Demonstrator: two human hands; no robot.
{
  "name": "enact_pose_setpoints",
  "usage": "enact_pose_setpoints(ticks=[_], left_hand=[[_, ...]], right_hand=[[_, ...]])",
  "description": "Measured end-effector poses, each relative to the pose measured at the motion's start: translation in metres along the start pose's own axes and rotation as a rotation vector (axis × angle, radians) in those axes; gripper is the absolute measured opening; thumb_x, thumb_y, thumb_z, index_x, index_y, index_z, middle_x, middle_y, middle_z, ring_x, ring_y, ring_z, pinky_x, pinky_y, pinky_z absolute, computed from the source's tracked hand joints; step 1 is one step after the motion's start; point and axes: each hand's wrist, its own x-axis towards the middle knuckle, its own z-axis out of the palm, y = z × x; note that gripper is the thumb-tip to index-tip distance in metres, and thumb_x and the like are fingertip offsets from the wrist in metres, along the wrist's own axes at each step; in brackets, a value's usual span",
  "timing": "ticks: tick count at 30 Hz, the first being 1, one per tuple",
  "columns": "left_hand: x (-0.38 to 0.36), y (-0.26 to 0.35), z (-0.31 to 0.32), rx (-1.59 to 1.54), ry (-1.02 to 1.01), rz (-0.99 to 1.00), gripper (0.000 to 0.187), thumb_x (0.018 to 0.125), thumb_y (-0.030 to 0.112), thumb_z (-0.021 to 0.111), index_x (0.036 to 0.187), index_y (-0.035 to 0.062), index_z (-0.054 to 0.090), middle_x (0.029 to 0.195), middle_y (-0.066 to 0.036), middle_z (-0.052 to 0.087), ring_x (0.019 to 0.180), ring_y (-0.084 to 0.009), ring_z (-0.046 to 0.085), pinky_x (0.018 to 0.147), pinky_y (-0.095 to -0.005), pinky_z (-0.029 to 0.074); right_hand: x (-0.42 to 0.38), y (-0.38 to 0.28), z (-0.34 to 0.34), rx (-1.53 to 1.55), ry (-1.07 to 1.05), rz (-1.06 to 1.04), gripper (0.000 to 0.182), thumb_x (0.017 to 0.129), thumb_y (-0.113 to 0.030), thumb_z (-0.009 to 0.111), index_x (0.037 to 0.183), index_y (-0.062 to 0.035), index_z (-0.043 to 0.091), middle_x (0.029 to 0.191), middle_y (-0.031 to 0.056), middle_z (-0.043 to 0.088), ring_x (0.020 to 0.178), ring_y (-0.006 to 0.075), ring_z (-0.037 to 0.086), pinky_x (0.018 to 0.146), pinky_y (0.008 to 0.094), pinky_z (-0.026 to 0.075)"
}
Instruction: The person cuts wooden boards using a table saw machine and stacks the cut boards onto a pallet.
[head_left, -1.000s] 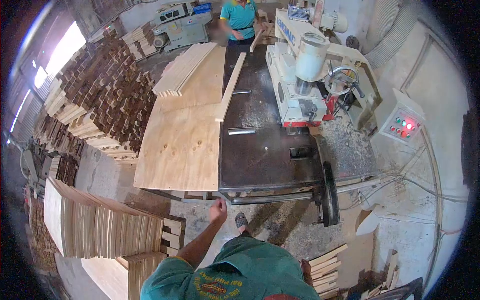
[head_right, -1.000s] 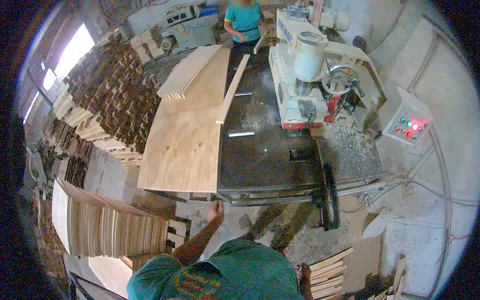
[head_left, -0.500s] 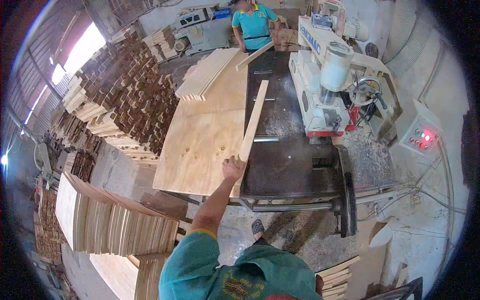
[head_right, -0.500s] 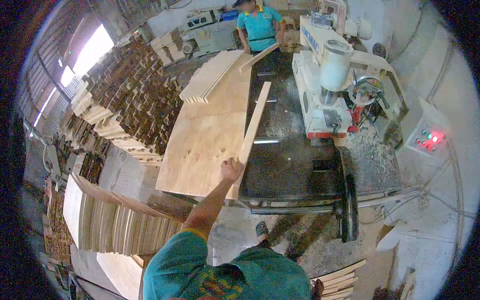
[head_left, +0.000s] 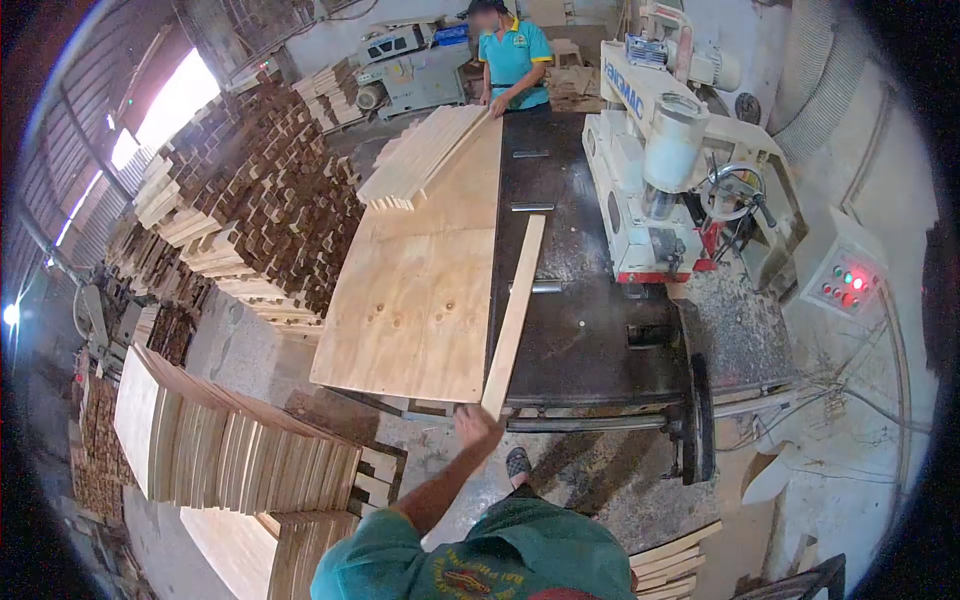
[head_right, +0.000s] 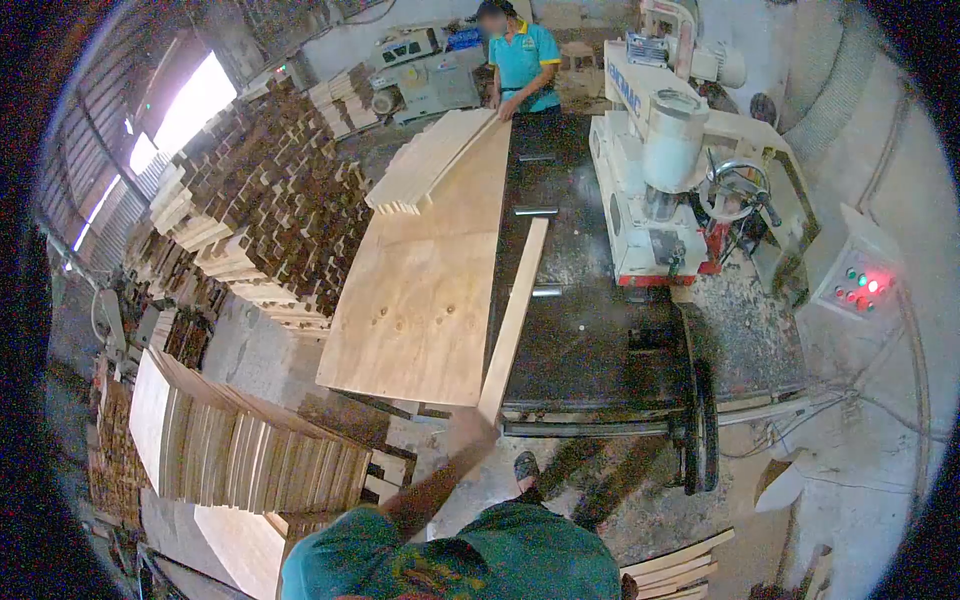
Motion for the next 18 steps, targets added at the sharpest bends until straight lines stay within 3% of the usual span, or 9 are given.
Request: enact_pose_setpoints(ticks=[1,3,4,6,11,13,17,18], left_hand=[[-0.023,0.004,-0.018,-0.019,-0.053,-0.055,0.065,0.073,0.032,0.075,0.121,0.0001,0.045,0.101,-0.024,0.055,0.102,-0.0425,0.054,0.093,-0.0515,0.045],[-0.065,-0.013,-0.017,-0.176,-0.254,-0.367,0.058,0.073,0.033,0.075,0.114,0.0008,0.050,0.096,-0.024,0.062,0.094,-0.0453,0.062,0.084,-0.0544,0.050],[-0.079,-0.019,-0.019,-0.170,-0.250,-0.370,0.058,0.073,0.033,0.075,0.114,0.0008,0.050,0.096,-0.024,0.062,0.094,-0.0453,0.062,0.084,-0.0544,0.050],[-0.104,-0.032,-0.026,-0.043,-0.288,-0.244,0.053,0.072,0.039,0.076,0.103,0.0008,0.056,0.090,-0.024,0.067,0.084,-0.0449,0.067,0.072,-0.0525,0.055],[-0.166,-0.049,-0.042,-0.077,-0.161,-0.177,0.051,0.072,0.042,0.077,0.095,0.0000,0.061,0.081,-0.024,0.068,0.077,-0.0422,0.068,0.063,-0.0508,0.055],[-0.179,-0.055,-0.051,-0.087,-0.156,-0.118,0.051,0.072,0.043,0.077,0.094,0.0000,0.062,0.077,-0.023,0.067,0.072,-0.0419,0.068,0.060,-0.0514,0.055],[-0.202,-0.043,-0.073,-0.112,-0.037,-0.033,0.050,0.072,0.043,0.078,0.096,0.0020,0.062,0.072,-0.022,0.067,0.070,-0.0435,0.067,0.058,-0.0525,0.054],[-0.204,-0.040,-0.073,-0.131,0.005,-0.020,0.049,0.072,0.043,0.079,0.097,0.0033,0.063,0.073,-0.022,0.067,0.070,-0.0436,0.067,0.058,-0.0522,0.053]], right_hand=[[0.003,0.001,-0.001,0.010,-0.006,0.005,0.030,0.094,-0.027,0.056,0.113,-0.0038,0.058,0.096,0.0155,0.067,0.067,0.0247,0.067,0.053,0.0336,0.054],[0.009,0.000,-0.003,0.025,-0.027,0.007,0.031,0.094,-0.027,0.057,0.114,-0.0041,0.057,0.097,0.0156,0.067,0.066,0.0249,0.067,0.052,0.0337,0.054],[0.012,0.000,-0.004,0.034,-0.038,0.009,0.031,0.094,-0.027,0.057,0.115,-0.0043,0.057,0.097,0.0157,0.067,0.066,0.0250,0.067,0.051,0.0337,0.053],[0.021,0.002,-0.007,0.062,-0.073,0.001,0.033,0.094,-0.028,0.058,0.117,-0.0045,0.056,0.098,0.0158,0.067,0.065,0.0253,0.068,0.050,0.0338,0.053],[0.060,-0.017,-0.013,0.205,-0.221,-0.017,0.036,0.094,-0.028,0.060,0.121,-0.0053,0.054,0.100,0.0161,0.068,0.063,0.0259,0.068,0.048,0.0339,0.052],[0.069,-0.034,-0.015,0.344,-0.354,-0.058,0.029,0.096,-0.027,0.058,0.117,-0.0077,0.058,0.105,0.0140,0.068,0.074,0.0275,0.067,0.063,0.0388,0.053],[0.033,-0.112,0.012,0.166,-0.295,-0.115,0.039,0.094,-0.028,0.062,0.124,-0.0057,0.055,0.109,0.0122,0.067,0.078,0.0225,0.068,0.068,0.0375,0.054],[0.020,-0.131,0.019,0.133,-0.346,-0.215,0.042,0.092,-0.028,0.064,0.127,-0.0063,0.054,0.109,0.0116,0.067,0.081,0.0219,0.067,0.071,0.0366,0.054]])
